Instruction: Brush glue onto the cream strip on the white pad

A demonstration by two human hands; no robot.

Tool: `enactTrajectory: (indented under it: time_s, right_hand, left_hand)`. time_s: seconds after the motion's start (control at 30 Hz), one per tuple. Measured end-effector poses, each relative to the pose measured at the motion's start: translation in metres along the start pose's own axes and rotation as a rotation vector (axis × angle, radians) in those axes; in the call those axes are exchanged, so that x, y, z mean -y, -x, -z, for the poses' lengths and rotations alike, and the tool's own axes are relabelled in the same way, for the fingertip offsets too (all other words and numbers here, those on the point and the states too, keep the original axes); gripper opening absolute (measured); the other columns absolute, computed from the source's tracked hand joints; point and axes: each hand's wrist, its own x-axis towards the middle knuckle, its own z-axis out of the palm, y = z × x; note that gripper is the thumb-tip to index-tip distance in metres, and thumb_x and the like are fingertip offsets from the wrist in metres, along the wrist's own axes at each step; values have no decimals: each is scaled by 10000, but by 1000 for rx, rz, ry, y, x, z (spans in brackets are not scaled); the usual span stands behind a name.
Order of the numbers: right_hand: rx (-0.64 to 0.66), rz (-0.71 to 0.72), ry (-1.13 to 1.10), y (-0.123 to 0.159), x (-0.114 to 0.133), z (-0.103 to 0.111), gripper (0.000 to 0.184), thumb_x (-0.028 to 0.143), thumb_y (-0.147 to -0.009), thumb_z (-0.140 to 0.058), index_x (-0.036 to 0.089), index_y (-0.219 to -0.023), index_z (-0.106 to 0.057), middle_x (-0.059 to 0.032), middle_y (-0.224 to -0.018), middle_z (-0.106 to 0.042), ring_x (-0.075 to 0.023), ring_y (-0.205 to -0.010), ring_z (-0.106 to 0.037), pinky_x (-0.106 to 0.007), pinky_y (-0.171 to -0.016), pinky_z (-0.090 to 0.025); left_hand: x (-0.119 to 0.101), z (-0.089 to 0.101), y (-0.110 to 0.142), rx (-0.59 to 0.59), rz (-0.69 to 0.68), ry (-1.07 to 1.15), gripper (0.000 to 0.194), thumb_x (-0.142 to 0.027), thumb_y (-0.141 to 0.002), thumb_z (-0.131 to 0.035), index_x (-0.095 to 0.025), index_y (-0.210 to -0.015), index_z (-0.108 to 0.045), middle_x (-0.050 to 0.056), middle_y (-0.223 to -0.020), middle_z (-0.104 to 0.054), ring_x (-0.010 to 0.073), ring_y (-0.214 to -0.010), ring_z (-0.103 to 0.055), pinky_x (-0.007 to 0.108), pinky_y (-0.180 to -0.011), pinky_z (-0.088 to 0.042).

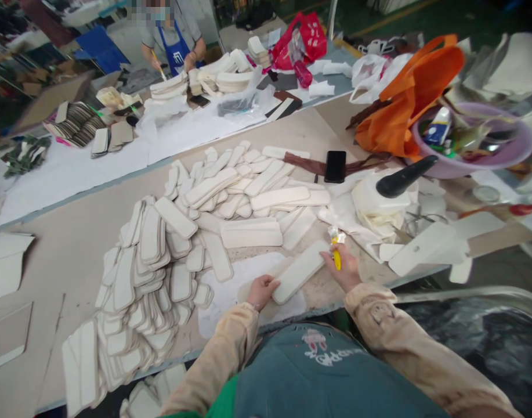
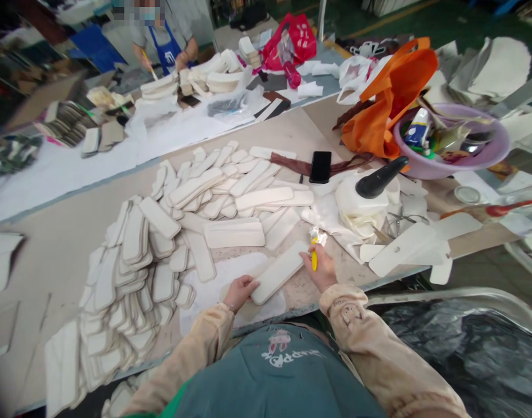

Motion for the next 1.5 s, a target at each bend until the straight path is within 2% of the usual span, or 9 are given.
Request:
enactTrajectory:
  time_s: [0.13, 0.27, 0.43, 0.6, 0.77, 1.07, 1.23, 1.37, 1.5]
  right_hand:
    - [-46, 35, 34, 11, -17, -4, 194, 378, -825, -545, 228, -936, -492, -85, -953, -648, -255, -851, -623, -425, -739, -502]
    - [86, 199, -84, 25, -2, -7, 123, 285, -823, -571, 242, -904, -488, -115, -1259, -553, -272, -1204, -481, -496, -965, -436]
    - [368, 450, -317, 53, 33, -50, 112, 240, -815, -578, 227, -891, -498, -106, -1257, -556, -236, -1268, -430, -478, -1029, -412]
    - [293, 299, -354, 55, 25, -77, 153, 215, -822, -547, 227, -951, -467, -114, -1270, -539, -236, -1280, -417, -460, -1020, -420]
    - [197, 118, -319, 39, -3, -63, 172, 220, -821, -524, 247, -966, -436, -111, -1311, -509, -254, -1232, -475, -465, -969, -464]
    - [60, 154, -184, 29, -27, -56, 169, 225, -818, -511, 234, -967, -431, -115, -1272, -554, -255, -1110, -582, -398, -838, -552]
    - [-19, 200, -155, 16, -21, -20, 179, 240, -816, -538, 248, -952, -421, -111, -1227, -584, -277, -1169, -535, -421, -885, -531]
    - [21, 304, -159, 19, -15, 25, 182, 196, -809, -561, 255, -922, -431, -105, -1255, -563, -287, -1210, -496, -439, -931, -500]
    - [63, 354, -156, 39, -10, 55, 172, 170, -798, -575, 228, -895, -445, -125, -1248, -566, -267, -1180, -526, -391, -891, -526]
  left_hand:
    - [12, 0, -12, -44, 22, -161, 285, -434, -721, -602, -152, -757, -610, 14, -646, -592, 140, -625, -525, 226, -532, -396]
    - [14, 2, -15, -53, 20, -230, 248, -407, -731, -598, -160, -733, -626, 7, -606, -578, 146, -610, -514, 243, -559, -386]
    - [13, 2, -15, -82, -50, -416, 235, -380, -775, -540, -167, -720, -622, 0, -578, -554, 145, -592, -499, 245, -569, -347]
    - [6, 2, -11, -99, -77, -545, 235, -364, -808, -502, -178, -696, -591, -7, -567, -532, 144, -600, -491, 246, -591, -317]
    - [-2, 1, -7, -97, -92, -604, 232, -331, -807, -504, -182, -633, -541, -17, -540, -480, 143, -592, -469, 249, -595, -291]
    - [1, -1, -12, -118, -84, -591, 209, -258, -783, -507, -172, -593, -485, -35, -545, -436, 116, -578, -434, 233, -571, -283]
    - [-2, 7, -5, -9, 2, -416, 196, -323, -753, -526, -172, -639, -475, -48, -553, -416, 101, -529, -419, 223, -506, -314]
    - [-41, 28, 14, 141, -19, -238, 317, -472, -697, -574, -165, -714, -494, -55, -568, -429, 84, -473, -392, 208, -417, -304]
    - [-131, 57, 24, 216, -149, -249, 344, -476, -690, -613, -141, -729, -543, -57, -532, -448, 69, -447, -406, 193, -417, -323]
